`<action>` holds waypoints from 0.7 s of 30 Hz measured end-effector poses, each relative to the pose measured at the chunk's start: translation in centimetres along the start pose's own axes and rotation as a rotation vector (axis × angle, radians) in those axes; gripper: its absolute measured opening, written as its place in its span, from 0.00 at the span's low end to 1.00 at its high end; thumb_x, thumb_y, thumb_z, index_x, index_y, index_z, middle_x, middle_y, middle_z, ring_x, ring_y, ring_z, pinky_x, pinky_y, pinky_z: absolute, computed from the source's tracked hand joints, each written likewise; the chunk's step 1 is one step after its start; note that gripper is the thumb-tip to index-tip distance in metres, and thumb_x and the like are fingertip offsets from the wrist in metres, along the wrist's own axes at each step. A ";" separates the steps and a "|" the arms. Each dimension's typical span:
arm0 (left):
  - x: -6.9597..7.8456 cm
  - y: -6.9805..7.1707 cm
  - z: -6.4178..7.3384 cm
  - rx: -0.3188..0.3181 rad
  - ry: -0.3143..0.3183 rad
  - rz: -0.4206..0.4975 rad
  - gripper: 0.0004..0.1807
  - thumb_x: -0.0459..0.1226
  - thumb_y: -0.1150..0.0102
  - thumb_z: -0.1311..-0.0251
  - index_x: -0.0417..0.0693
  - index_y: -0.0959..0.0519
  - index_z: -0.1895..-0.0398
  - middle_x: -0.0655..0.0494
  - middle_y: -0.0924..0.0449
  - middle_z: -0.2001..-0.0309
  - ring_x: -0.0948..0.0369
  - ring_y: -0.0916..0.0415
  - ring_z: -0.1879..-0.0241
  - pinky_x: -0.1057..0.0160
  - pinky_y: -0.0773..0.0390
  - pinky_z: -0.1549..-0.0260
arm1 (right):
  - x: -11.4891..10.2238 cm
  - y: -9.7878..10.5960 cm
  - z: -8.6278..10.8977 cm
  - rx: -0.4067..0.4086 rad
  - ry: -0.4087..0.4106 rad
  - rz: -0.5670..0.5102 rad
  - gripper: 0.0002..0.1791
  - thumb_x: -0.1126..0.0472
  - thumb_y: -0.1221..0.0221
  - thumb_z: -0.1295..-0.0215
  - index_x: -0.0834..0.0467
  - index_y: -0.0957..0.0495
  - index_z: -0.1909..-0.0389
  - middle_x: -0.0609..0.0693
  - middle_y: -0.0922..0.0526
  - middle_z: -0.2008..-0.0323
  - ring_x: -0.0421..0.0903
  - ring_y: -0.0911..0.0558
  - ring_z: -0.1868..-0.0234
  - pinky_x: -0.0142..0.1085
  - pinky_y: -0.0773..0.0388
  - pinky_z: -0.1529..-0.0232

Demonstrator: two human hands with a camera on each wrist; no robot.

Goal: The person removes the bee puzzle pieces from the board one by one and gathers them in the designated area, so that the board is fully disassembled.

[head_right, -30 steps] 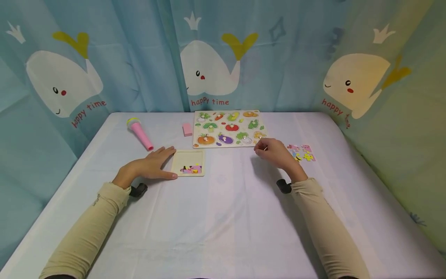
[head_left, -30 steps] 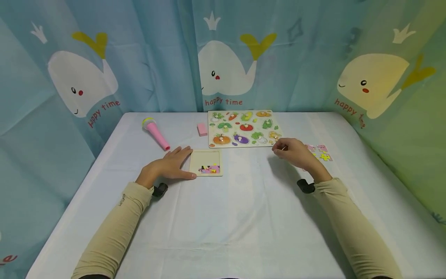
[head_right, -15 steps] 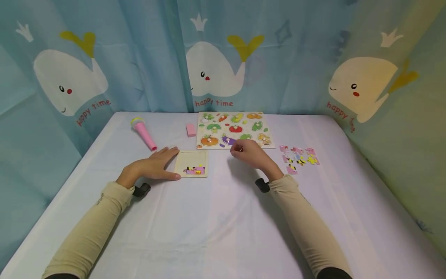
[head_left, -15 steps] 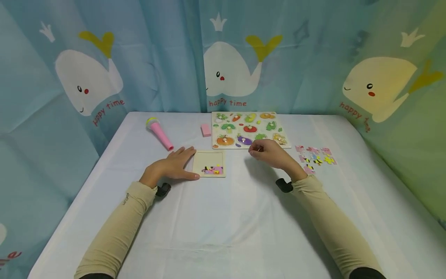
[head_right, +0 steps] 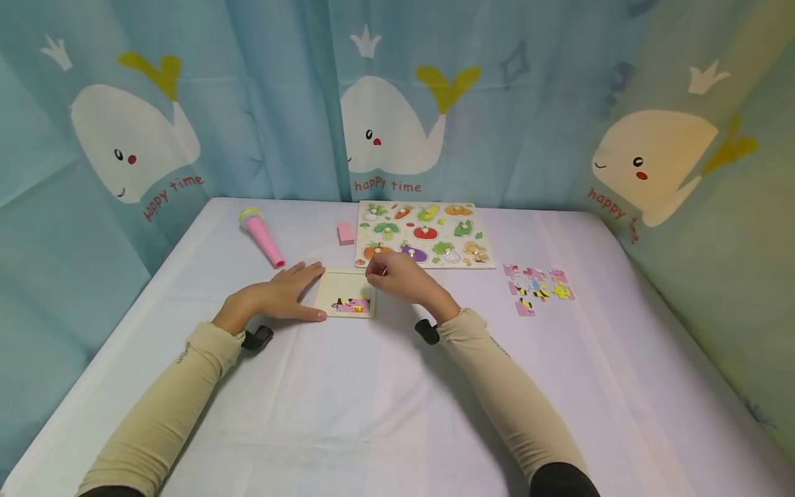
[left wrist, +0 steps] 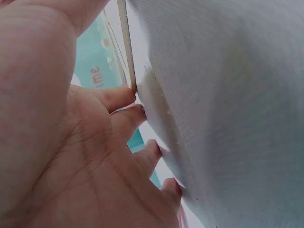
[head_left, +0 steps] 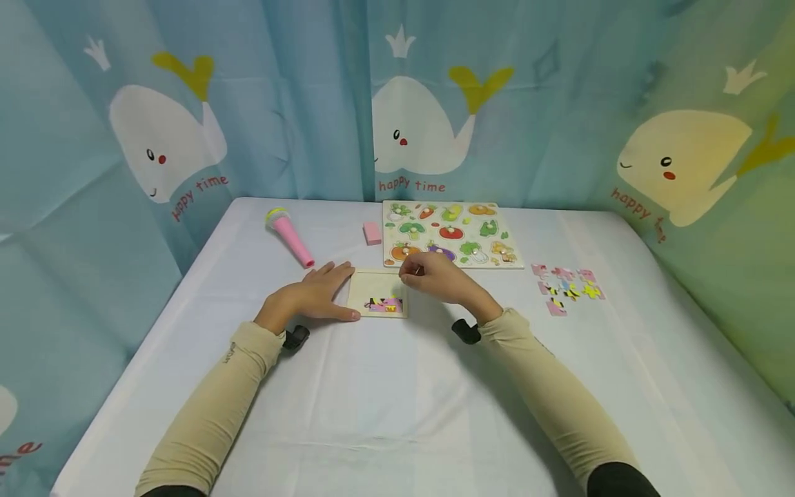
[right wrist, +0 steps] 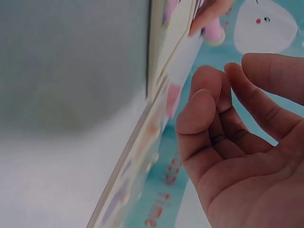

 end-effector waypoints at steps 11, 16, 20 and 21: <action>0.2 -0.4 -0.4 0.006 -0.001 -0.002 0.60 0.62 0.33 0.33 0.42 0.52 0.12 0.45 0.58 0.13 0.42 0.66 0.15 0.40 0.62 0.20 | -1.4 -2.5 -1.9 -0.085 0.033 0.081 0.07 0.72 0.41 0.27 0.67 0.16 0.56 0.52 0.16 0.64 0.47 0.20 0.62 0.40 0.21 0.58; 0.2 -0.3 -0.3 0.012 0.010 -0.007 0.59 0.61 0.33 0.33 0.42 0.52 0.12 0.45 0.58 0.13 0.43 0.66 0.15 0.41 0.62 0.19 | -1.1 -3.2 -2.2 -0.129 0.020 0.134 0.10 0.75 0.46 0.28 0.69 0.17 0.53 0.57 0.14 0.58 0.49 0.19 0.57 0.41 0.20 0.52; 0.1 -0.2 0.0 0.015 0.019 0.000 0.59 0.61 0.32 0.34 0.42 0.52 0.12 0.45 0.57 0.13 0.43 0.66 0.15 0.41 0.62 0.19 | -1.1 -3.6 -2.3 -0.156 0.002 0.136 0.11 0.74 0.44 0.29 0.69 0.17 0.50 0.57 0.14 0.56 0.49 0.19 0.55 0.42 0.20 0.50; 0.1 -0.2 0.1 0.016 0.021 0.003 0.59 0.60 0.32 0.34 0.42 0.52 0.12 0.44 0.57 0.13 0.42 0.65 0.15 0.41 0.62 0.19 | -1.1 -3.8 -2.4 -0.160 0.003 0.131 0.11 0.74 0.43 0.30 0.68 0.17 0.51 0.56 0.15 0.56 0.49 0.19 0.56 0.42 0.20 0.51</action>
Point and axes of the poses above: each hand's wrist, its own z-axis away from the middle knuckle, its own y-axis out of the back of the hand, x = y × z, the point moved 4 cm from there along -z, towards the middle knuckle
